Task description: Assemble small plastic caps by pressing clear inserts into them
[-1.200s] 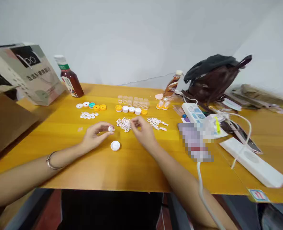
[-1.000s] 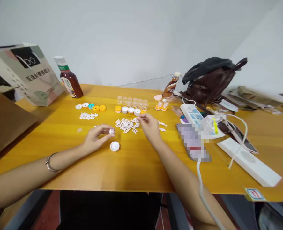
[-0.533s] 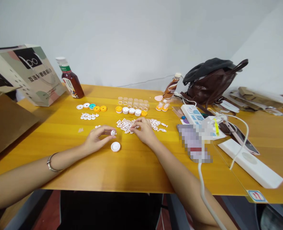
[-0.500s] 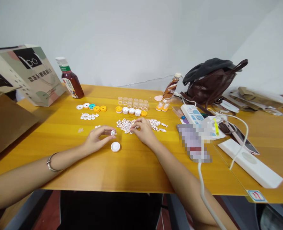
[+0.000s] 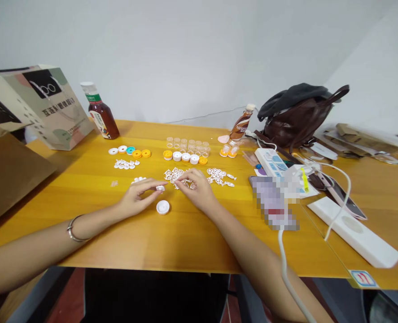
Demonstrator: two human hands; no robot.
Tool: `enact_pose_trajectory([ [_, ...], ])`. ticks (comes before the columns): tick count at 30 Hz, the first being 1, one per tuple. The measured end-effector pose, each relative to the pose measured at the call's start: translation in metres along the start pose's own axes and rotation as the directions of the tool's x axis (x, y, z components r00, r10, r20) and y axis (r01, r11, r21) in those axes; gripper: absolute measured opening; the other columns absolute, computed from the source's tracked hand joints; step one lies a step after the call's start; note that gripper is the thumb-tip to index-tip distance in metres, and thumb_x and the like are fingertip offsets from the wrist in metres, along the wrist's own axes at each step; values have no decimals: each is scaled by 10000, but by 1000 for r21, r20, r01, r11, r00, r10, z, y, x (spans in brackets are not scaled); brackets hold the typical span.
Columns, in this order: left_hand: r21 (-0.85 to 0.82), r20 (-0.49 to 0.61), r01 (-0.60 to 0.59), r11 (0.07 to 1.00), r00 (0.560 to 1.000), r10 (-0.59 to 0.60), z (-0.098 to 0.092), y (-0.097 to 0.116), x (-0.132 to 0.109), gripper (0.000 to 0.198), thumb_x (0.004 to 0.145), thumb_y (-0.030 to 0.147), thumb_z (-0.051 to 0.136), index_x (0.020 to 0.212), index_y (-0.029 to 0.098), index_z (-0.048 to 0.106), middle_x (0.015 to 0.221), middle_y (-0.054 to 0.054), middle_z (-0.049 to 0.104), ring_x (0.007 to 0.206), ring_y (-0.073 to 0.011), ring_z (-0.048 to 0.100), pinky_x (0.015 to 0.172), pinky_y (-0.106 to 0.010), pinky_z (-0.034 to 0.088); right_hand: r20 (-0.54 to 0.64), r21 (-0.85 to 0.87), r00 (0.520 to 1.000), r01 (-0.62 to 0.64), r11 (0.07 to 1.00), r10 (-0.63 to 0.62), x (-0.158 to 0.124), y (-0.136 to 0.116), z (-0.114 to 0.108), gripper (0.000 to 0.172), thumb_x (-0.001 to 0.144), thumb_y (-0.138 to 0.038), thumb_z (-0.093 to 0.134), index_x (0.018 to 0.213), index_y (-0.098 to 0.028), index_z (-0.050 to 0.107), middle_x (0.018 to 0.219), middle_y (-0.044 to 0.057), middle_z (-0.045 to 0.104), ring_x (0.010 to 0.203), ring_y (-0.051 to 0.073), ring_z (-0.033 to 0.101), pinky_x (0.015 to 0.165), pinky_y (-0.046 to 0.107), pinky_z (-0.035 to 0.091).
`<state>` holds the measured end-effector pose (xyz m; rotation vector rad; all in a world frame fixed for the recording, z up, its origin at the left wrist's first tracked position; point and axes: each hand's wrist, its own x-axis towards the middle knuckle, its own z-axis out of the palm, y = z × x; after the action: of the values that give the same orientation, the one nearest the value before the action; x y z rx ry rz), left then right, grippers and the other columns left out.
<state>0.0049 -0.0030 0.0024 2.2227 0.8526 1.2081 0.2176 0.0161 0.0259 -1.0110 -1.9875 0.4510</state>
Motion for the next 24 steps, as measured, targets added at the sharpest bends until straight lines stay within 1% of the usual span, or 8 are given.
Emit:
enact_pose_trajectory([
  [2, -11, 15, 7, 1000, 1000, -7, 0, 1, 0, 282, 869, 207, 504, 1138, 197, 587, 936, -60, 657, 839, -144, 604, 793, -290, 490, 30, 39, 999, 43, 998, -44, -4, -7, 4, 55, 811, -255, 583, 791, -208, 604, 810, 24, 615, 778, 156, 571, 711, 311, 448],
  [5, -48, 7, 69, 996, 998, -69, 1, -2, -2, 300, 865, 225, 516, 1161, 199, 559, 983, -66, 642, 857, -150, 596, 801, -293, 482, 80, 100, 993, 83, 992, -91, -8, -14, 9, 61, 825, -259, 566, 814, -204, 591, 814, 22, 619, 764, 144, 572, 694, 295, 449],
  [9, -207, 3, 150, 967, 988, -152, 4, -1, -4, 366, 866, 216, 518, 1222, 185, 439, 925, -57, 625, 867, -138, 596, 833, -279, 473, 105, 133, 993, 48, 990, -62, -11, -17, 15, 74, 817, -278, 575, 824, -205, 574, 808, 18, 618, 740, 138, 568, 680, 289, 449],
  [12, -302, 50, 128, 945, 992, -118, 5, 1, -4, 363, 859, 199, 525, 1202, 184, 406, 900, -52, 614, 860, -133, 598, 839, -276, 472, 110, 178, 993, 31, 984, -51, -13, -17, 18, 158, 812, -284, 581, 951, -214, 557, 795, 14, 600, 725, 139, 564, 667, 289, 451],
  [16, -333, 79, 79, 940, 995, -56, 5, 0, -5, 391, 841, 165, 532, 1204, 197, 390, 925, -59, 606, 896, -147, 595, 871, -313, 468, 125, 249, 987, 71, 966, -105, -16, -20, 19, 286, 829, -266, 556, 1107, -233, 499, 754, 0, 558, 689, 133, 545, 640, 281, 459],
  [18, -323, 100, 74, 943, 994, -44, 5, -2, -6, 412, 831, 151, 536, 1211, 198, 383, 960, -69, 607, 922, -158, 594, 884, -334, 466, 141, 244, 981, 100, 965, -137, -18, -22, 19, 279, 831, -271, 550, 1104, -239, 503, 778, 9, 565, 693, 136, 542, 642, 286, 464],
  [21, -280, 130, 93, 955, 990, -58, 6, -2, -7, 404, 824, 140, 536, 1203, 192, 407, 1036, -93, 593, 970, -176, 585, 891, -336, 464, 182, 197, 963, 162, 967, -199, -18, -24, 19, 160, 854, -253, 507, 1007, -235, 552, 816, 27, 593, 721, 145, 544, 672, 303, 463],
  [24, -220, 86, 103, 970, 993, -86, 6, 1, -7, 368, 824, 164, 544, 1177, 191, 442, 1054, -91, 580, 968, -174, 576, 874, -314, 462, 181, 171, 956, 202, 964, -232, -19, -25, 19, 118, 867, -223, 477, 938, -225, 571, 800, 30, 605, 728, 148, 545, 686, 309, 460],
])
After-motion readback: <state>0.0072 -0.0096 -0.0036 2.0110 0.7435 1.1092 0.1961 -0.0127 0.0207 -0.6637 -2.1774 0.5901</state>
